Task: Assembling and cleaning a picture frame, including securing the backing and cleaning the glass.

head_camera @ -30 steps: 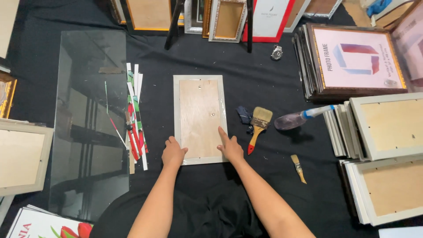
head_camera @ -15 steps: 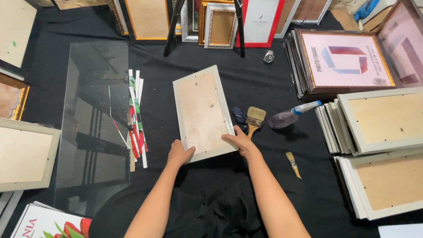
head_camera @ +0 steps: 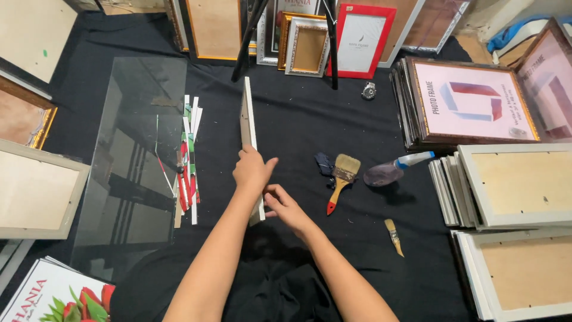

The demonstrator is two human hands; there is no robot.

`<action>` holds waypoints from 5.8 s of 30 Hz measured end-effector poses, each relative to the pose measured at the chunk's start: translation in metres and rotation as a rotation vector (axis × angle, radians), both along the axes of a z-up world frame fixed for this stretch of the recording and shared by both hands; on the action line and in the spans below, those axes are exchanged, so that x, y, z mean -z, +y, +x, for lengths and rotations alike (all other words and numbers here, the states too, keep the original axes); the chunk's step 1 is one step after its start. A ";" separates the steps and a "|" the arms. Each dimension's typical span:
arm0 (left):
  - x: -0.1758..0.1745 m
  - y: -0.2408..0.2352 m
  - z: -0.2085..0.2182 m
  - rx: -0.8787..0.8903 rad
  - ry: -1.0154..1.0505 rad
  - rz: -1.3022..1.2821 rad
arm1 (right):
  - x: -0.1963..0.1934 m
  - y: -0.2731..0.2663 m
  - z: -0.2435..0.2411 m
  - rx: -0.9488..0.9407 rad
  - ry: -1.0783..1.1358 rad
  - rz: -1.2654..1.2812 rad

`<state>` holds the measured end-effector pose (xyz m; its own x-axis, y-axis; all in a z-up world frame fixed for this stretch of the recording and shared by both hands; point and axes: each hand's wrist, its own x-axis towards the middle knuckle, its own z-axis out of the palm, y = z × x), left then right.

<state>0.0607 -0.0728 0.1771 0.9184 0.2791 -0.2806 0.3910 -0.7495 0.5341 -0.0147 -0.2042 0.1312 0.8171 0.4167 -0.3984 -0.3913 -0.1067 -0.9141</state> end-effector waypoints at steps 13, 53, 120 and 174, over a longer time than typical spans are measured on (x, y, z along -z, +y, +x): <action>0.032 0.078 -0.033 -0.218 -0.225 -0.535 | 0.092 -0.033 0.035 0.271 0.198 -0.424; 0.170 0.090 -0.044 -0.484 0.418 -0.724 | 0.150 -0.049 0.060 0.505 0.316 -0.503; 0.176 0.072 -0.084 -0.506 0.391 -0.812 | 0.146 -0.055 0.040 0.303 0.337 -0.586; 0.176 0.079 -0.040 -0.189 0.328 -0.247 | 0.006 -0.042 0.085 0.249 -0.070 -0.621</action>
<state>0.0202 0.0063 0.0007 0.7089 0.3217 -0.6276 0.6874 -0.5143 0.5128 0.0699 -0.2458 0.1250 0.8917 -0.0772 -0.4460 -0.4145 -0.5353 -0.7360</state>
